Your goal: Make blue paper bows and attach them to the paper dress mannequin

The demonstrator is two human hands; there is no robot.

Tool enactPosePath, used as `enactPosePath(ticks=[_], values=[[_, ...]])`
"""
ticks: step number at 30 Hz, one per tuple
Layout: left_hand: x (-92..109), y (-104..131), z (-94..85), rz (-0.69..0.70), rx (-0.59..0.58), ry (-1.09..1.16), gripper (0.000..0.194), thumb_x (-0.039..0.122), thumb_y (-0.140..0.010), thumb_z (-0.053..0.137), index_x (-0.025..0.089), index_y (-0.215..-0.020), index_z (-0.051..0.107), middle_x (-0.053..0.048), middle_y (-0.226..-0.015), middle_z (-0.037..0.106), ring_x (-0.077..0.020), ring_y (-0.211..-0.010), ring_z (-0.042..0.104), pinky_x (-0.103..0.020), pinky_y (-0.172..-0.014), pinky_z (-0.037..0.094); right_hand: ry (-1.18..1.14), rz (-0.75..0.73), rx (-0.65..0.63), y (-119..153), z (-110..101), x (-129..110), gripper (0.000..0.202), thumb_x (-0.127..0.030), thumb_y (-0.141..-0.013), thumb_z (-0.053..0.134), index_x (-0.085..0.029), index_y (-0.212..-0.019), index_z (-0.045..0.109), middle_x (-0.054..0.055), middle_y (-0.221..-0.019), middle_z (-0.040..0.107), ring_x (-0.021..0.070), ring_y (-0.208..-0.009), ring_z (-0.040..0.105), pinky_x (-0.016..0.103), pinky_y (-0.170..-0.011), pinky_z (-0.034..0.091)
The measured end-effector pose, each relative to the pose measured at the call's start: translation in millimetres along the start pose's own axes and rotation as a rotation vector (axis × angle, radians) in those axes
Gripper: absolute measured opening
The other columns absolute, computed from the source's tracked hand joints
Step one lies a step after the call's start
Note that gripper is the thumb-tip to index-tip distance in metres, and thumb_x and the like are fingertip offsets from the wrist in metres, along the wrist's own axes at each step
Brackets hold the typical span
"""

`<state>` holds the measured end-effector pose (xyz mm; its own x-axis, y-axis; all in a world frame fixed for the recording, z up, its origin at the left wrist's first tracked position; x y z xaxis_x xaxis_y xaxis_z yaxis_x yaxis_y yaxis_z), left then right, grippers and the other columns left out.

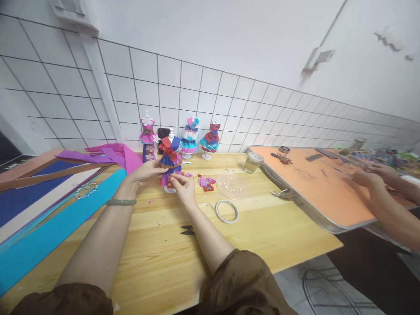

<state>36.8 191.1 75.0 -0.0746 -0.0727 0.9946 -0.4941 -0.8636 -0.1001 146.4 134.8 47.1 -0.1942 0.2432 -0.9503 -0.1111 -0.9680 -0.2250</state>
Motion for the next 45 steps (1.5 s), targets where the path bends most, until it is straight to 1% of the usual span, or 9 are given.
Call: enactPosePath(ticks=[4, 9, 14, 22, 26, 31, 36, 40, 45], values=[[-2.0, -1.8, 4.5, -0.023, -0.052, -0.003, 0.049, 0.028, -0.049, 0.074, 0.014, -0.094, 0.061, -0.009, -0.092, 0.064, -0.0229, -0.092, 0.056, -0.035, -0.081, 0.044, -0.064, 0.029, -0.005, -0.6, 0.7, 6.2, 0.028, -0.036, -0.061, 0.065, -0.015, -0.079, 0.065, 0.002, -0.058, 0.064, 0.0133, -0.054, 0.059, 0.028, -0.059, 0.048], [-3.7, -3.6, -0.3, -0.025, -0.035, -0.067, 0.053, 0.026, -0.044, 0.076, 0.015, -0.094, 0.061, -0.007, -0.089, 0.065, -0.0219, -0.086, 0.058, -0.035, -0.080, 0.045, -0.129, 0.028, -0.016, -4.1, 3.4, 11.3, 0.026, -0.034, -0.060, 0.067, -0.015, -0.078, 0.064, 0.000, -0.058, 0.063, 0.0113, -0.052, 0.058, 0.026, -0.058, 0.047], [-4.8, -6.5, -7.7, -0.006, 0.023, -0.137, 0.047, 0.029, -0.044, 0.075, 0.016, -0.088, 0.063, -0.005, -0.083, 0.066, -0.0209, -0.082, 0.058, -0.034, -0.078, 0.046, -0.142, 0.012, -0.023, -7.9, 9.6, 8.4, 0.025, -0.035, -0.059, 0.067, -0.017, -0.076, 0.063, 0.000, -0.065, 0.064, 0.0099, -0.052, 0.057, 0.024, -0.055, 0.047], [-6.2, -9.8, -12.7, 0.029, 0.032, -0.160, 0.042, 0.028, -0.047, 0.073, 0.017, -0.086, 0.062, -0.003, -0.080, 0.065, -0.0185, -0.074, 0.059, -0.028, -0.068, 0.046, -0.103, -0.038, -0.017, -13.4, 17.7, -2.4, 0.025, -0.036, -0.061, 0.064, -0.018, -0.078, 0.063, 0.000, -0.068, 0.064, 0.0095, -0.052, 0.056, 0.022, -0.052, 0.046], [-5.7, -8.3, -10.7, 0.020, 0.014, -0.145, 0.041, 0.027, -0.047, 0.073, 0.018, -0.086, 0.062, -0.003, -0.083, 0.065, -0.0194, -0.079, 0.059, -0.029, -0.071, 0.046, -0.081, -0.062, 0.014, -12.5, 14.5, -3.3, 0.024, -0.037, -0.062, 0.063, -0.018, -0.078, 0.063, 0.000, -0.068, 0.063, 0.0103, -0.052, 0.054, 0.023, -0.049, 0.045], [-5.9, -8.5, -9.0, 0.012, -0.002, -0.122, 0.041, 0.026, -0.046, 0.074, 0.019, -0.085, 0.063, -0.004, -0.087, 0.066, -0.0199, -0.081, 0.059, -0.030, -0.074, 0.046, -0.043, -0.091, 0.056, -13.5, 9.0, -1.5, 0.023, -0.038, -0.063, 0.062, -0.020, -0.077, 0.064, 0.000, -0.069, 0.062, 0.0123, -0.058, 0.054, 0.024, -0.053, 0.044], [-9.5, -10.1, -13.5, 0.008, 0.009, -0.129, 0.044, 0.027, -0.048, 0.074, 0.018, -0.089, 0.062, -0.004, -0.084, 0.066, -0.0196, -0.082, 0.058, -0.031, -0.074, 0.046, 0.035, -0.149, 0.097, -14.5, 4.5, -5.5, 0.023, -0.038, -0.065, 0.061, -0.019, -0.077, 0.065, -0.002, -0.059, 0.056, 0.0099, -0.052, 0.045, 0.022, -0.051, 0.039], [-10.8, -10.6, -14.9, 0.012, 0.009, -0.150, 0.050, 0.032, -0.047, 0.074, 0.016, -0.092, 0.061, -0.006, -0.086, 0.065, -0.0215, -0.085, 0.058, -0.034, -0.077, 0.046, 0.021, -0.120, 0.093, -13.8, 5.5, -5.1, 0.025, -0.038, -0.064, 0.061, -0.017, -0.077, 0.065, -0.005, -0.048, 0.046, 0.0080, -0.044, 0.036, 0.022, -0.045, 0.033], [-12.1, -12.2, -17.3, 0.027, 0.017, -0.170, 0.051, 0.032, -0.049, 0.074, 0.016, -0.095, 0.060, -0.006, -0.087, 0.065, -0.0218, -0.086, 0.058, -0.034, -0.076, 0.046, 0.018, -0.108, 0.080, -13.4, 9.1, -5.5, 0.028, -0.039, -0.064, 0.061, -0.016, -0.079, 0.065, -0.007, -0.043, 0.038, 0.0065, -0.040, 0.028, 0.021, -0.042, 0.027]])
Point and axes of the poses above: each hand's wrist, its own y-axis away from the middle knuckle, its own z-axis out of the palm, x = y × z, the point moved 9 cm from there along -y, towards the middle knuckle
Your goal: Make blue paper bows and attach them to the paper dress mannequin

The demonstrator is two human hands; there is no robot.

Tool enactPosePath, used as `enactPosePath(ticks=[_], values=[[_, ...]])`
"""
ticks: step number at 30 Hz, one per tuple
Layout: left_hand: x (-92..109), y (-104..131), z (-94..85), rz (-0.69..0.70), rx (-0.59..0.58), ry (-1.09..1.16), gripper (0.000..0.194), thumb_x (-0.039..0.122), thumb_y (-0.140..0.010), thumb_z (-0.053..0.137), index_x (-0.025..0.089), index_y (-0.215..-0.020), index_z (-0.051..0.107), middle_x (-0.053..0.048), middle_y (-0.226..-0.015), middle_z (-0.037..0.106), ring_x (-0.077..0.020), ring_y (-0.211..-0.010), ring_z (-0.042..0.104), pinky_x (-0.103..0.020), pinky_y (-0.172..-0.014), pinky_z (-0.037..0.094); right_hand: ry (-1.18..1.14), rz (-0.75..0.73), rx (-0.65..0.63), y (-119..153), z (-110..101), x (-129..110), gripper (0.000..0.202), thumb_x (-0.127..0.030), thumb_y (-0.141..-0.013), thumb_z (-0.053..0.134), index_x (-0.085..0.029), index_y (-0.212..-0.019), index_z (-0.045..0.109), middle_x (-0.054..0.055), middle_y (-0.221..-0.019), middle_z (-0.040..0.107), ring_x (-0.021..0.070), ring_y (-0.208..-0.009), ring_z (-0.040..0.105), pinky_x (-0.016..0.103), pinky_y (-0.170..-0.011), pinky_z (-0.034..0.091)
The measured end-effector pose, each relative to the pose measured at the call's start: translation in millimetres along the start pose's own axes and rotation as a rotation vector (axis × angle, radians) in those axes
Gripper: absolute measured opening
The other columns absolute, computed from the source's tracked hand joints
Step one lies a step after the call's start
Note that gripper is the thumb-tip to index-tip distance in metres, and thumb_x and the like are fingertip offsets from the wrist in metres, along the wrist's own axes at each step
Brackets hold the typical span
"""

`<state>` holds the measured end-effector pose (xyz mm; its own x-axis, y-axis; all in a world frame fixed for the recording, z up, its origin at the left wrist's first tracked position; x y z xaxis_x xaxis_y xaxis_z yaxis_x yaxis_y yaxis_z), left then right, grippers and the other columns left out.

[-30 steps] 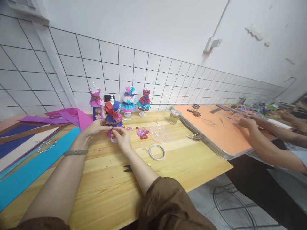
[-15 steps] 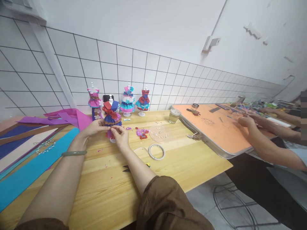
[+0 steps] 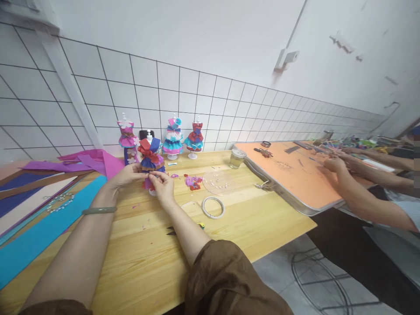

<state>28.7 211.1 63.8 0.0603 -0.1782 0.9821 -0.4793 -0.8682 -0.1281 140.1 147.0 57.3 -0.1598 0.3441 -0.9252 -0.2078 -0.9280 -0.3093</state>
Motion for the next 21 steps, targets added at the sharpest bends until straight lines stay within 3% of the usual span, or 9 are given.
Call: enactPosePath(ticks=[4, 12, 21], values=[[0.0, 0.7, 4.6, 0.008, -0.053, 0.029, 0.049, 0.030, -0.052, 0.072, 0.015, -0.097, 0.059, -0.007, -0.091, 0.064, -0.0215, -0.086, 0.058, -0.034, -0.076, 0.045, -0.018, -0.013, -0.007, 0.5, 0.1, -0.1, 0.027, -0.038, -0.064, 0.061, -0.015, -0.080, 0.065, -0.007, -0.043, 0.038, 0.0061, -0.039, 0.028, 0.021, -0.041, 0.027], [4.2, 3.9, 9.2, 0.026, -0.073, 0.074, 0.045, 0.027, -0.054, 0.072, 0.012, -0.096, 0.060, -0.008, -0.091, 0.064, -0.0193, -0.083, 0.058, -0.033, -0.078, 0.044, -0.082, 0.031, 0.030, 2.5, -0.7, 5.9, 0.030, -0.036, -0.063, 0.063, -0.015, -0.083, 0.065, 0.001, -0.065, 0.063, 0.0098, -0.051, 0.050, 0.022, -0.051, 0.041], [3.1, 3.2, 9.8, 0.045, -0.069, 0.115, 0.045, 0.023, -0.054, 0.072, 0.013, -0.097, 0.060, -0.009, -0.095, 0.063, -0.0190, -0.087, 0.057, -0.034, -0.080, 0.043, 0.016, -0.014, 0.095, 1.8, -12.8, 4.4, 0.034, -0.038, -0.063, 0.063, -0.014, -0.087, 0.066, 0.002, -0.069, 0.066, 0.0125, -0.058, 0.055, 0.024, -0.055, 0.045]])
Point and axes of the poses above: each hand's wrist, its own y-axis away from the middle knuckle, its own z-axis out of the palm, x = y × z, the point moved 9 cm from there along -y, towards the middle knuckle
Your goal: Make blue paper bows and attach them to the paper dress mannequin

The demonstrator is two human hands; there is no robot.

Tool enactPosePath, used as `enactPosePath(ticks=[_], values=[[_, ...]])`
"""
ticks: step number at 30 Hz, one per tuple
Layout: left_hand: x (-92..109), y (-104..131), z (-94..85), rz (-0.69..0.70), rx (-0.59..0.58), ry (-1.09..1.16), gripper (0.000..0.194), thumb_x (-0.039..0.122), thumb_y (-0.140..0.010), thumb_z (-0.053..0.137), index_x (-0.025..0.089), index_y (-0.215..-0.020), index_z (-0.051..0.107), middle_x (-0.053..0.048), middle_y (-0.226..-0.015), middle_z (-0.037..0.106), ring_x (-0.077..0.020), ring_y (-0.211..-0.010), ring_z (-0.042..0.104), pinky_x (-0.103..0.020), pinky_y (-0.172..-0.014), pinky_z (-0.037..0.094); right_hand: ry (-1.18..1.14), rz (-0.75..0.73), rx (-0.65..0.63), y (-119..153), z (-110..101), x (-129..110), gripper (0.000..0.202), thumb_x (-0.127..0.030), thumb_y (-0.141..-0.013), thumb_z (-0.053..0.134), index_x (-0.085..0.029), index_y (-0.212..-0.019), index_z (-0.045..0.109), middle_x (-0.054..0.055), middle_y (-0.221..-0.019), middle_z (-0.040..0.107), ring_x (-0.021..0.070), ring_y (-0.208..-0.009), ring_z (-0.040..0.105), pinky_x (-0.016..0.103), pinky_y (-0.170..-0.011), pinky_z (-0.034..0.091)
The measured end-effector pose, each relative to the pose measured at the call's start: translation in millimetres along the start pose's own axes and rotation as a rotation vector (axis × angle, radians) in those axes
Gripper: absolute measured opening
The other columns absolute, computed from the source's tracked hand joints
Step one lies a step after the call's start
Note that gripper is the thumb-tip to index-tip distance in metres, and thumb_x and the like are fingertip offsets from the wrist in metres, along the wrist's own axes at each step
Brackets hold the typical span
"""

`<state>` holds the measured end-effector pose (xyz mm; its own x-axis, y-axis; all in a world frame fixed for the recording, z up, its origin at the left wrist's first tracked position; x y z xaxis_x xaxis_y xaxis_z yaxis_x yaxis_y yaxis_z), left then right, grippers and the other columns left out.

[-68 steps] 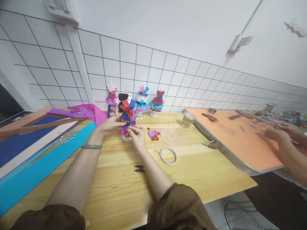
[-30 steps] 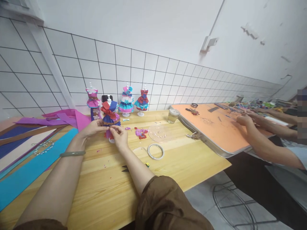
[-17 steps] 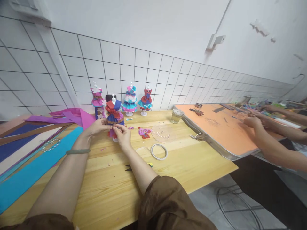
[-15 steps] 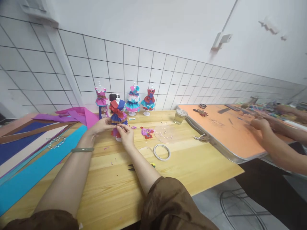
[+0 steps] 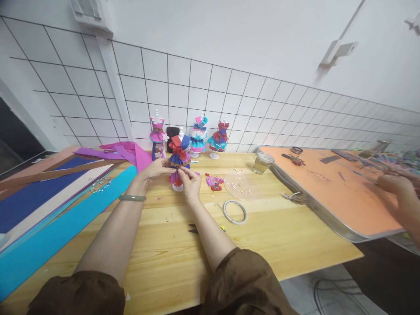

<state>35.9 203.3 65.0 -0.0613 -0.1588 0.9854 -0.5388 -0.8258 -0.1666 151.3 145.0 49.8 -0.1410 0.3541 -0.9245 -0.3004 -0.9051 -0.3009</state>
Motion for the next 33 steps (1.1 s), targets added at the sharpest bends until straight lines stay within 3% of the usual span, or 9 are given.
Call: enactPosePath(ticks=[7, 15, 23, 33], values=[[1.8, 0.7, 2.0, -0.009, -0.017, 0.007, 0.044, 0.021, -0.054, 0.072, 0.012, -0.095, 0.060, -0.009, -0.095, 0.062, -0.0195, -0.088, 0.056, -0.033, -0.079, 0.043, -0.014, 0.018, -0.006, 3.3, -1.3, -2.8, 0.030, -0.034, -0.062, 0.064, -0.014, -0.084, 0.067, 0.004, -0.076, 0.068, 0.0146, -0.064, 0.058, 0.026, -0.058, 0.047], [5.7, 1.9, 4.2, 0.022, -0.017, -0.017, 0.038, 0.020, -0.056, 0.070, 0.012, -0.092, 0.060, -0.007, -0.089, 0.063, -0.0172, -0.082, 0.057, -0.030, -0.076, 0.043, -0.015, -0.031, -0.003, -0.3, 8.9, -9.2, 0.028, -0.033, -0.062, 0.064, -0.015, -0.083, 0.068, 0.006, -0.084, 0.069, 0.0175, -0.078, 0.061, 0.030, -0.073, 0.047], [10.9, 4.1, 6.0, 0.068, -0.004, -0.042, 0.037, 0.021, -0.058, 0.068, 0.011, -0.093, 0.060, -0.006, -0.088, 0.063, -0.0175, -0.083, 0.056, -0.031, -0.077, 0.042, -0.017, -0.026, 0.028, -0.6, 6.1, -4.5, 0.032, -0.034, -0.062, 0.064, -0.013, -0.085, 0.068, 0.007, -0.083, 0.069, 0.0177, -0.074, 0.061, 0.030, -0.068, 0.048], [5.9, 0.5, 3.8, 0.032, 0.012, 0.006, 0.038, 0.020, -0.055, 0.070, 0.012, -0.091, 0.059, -0.006, -0.089, 0.063, -0.0183, -0.083, 0.056, -0.033, -0.077, 0.042, -0.010, 0.014, 0.076, -3.7, 2.9, 4.1, 0.036, -0.036, -0.059, 0.065, -0.012, -0.086, 0.067, 0.007, -0.083, 0.068, 0.0166, -0.068, 0.060, 0.027, -0.060, 0.048]])
Point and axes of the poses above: each hand's wrist, its own y-axis away from the middle knuckle, its own z-axis out of the palm, x = y × z, the point moved 9 cm from there along -y, towards the middle knuckle
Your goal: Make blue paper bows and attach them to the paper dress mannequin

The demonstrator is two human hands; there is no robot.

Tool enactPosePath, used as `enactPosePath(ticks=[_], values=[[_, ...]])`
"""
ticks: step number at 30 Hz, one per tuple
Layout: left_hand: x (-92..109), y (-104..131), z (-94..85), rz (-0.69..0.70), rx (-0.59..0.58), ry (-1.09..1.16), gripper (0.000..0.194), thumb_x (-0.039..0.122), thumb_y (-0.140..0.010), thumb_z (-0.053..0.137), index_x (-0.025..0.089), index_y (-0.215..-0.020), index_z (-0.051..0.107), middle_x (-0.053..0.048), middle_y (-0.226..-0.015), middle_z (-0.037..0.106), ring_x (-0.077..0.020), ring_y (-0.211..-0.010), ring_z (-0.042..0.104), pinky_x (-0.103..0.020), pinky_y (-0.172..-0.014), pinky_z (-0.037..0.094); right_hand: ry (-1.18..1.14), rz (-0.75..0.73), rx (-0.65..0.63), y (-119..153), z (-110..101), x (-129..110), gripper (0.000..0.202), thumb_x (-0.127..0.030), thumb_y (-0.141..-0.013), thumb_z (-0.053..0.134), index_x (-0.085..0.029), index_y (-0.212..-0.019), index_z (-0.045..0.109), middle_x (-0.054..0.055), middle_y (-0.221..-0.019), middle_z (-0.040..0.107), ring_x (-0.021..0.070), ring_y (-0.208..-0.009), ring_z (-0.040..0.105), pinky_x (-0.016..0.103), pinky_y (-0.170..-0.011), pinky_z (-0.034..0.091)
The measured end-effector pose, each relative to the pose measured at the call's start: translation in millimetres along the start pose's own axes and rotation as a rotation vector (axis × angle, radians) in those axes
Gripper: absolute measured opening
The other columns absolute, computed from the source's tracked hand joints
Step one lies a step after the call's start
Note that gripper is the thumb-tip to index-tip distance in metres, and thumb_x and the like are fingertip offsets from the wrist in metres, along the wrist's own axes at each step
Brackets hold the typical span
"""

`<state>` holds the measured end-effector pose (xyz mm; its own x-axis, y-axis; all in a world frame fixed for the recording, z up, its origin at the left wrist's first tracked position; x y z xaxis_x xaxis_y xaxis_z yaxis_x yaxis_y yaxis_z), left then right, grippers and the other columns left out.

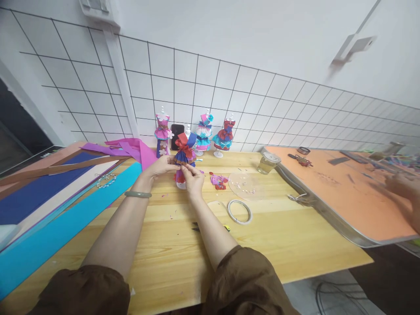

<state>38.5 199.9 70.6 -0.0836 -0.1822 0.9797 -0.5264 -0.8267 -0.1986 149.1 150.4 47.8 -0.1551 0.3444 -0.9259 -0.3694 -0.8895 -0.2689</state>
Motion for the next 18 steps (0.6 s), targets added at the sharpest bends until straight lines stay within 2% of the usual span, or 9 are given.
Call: enactPosePath(ticks=[8, 18], values=[[0.0, -2.1, 0.2, 0.018, -0.004, 0.001, 0.036, 0.019, -0.055, 0.070, 0.011, -0.089, 0.060, -0.006, -0.088, 0.063, -0.0176, -0.083, 0.056, -0.033, -0.081, 0.040, -0.036, -0.017, -0.023, -2.7, 1.3, 2.6, 0.034, -0.035, -0.060, 0.064, -0.012, -0.084, 0.066, 0.004, -0.070, 0.066, 0.0104, -0.053, 0.053, 0.024, -0.052, 0.044], [-0.7, -1.6, -1.8, 0.020, 0.037, -0.001, 0.031, 0.018, -0.055, 0.069, 0.011, -0.085, 0.061, -0.006, -0.084, 0.063, -0.0170, -0.081, 0.056, -0.032, -0.079, 0.040, 0.014, -0.054, -0.003, -4.8, 1.7, 0.0, 0.033, -0.036, -0.061, 0.062, -0.011, -0.083, 0.065, 0.003, -0.069, 0.064, 0.0095, -0.054, 0.050, 0.023, -0.053, 0.043]])
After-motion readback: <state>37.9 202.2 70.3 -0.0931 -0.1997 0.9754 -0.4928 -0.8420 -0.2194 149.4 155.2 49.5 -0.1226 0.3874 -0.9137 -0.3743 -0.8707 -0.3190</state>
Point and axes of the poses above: each hand's wrist, its own y-axis away from the middle knuckle, its own z-axis out of the palm, x = y × z, the point moved 9 cm from there along -y, towards the middle knuckle
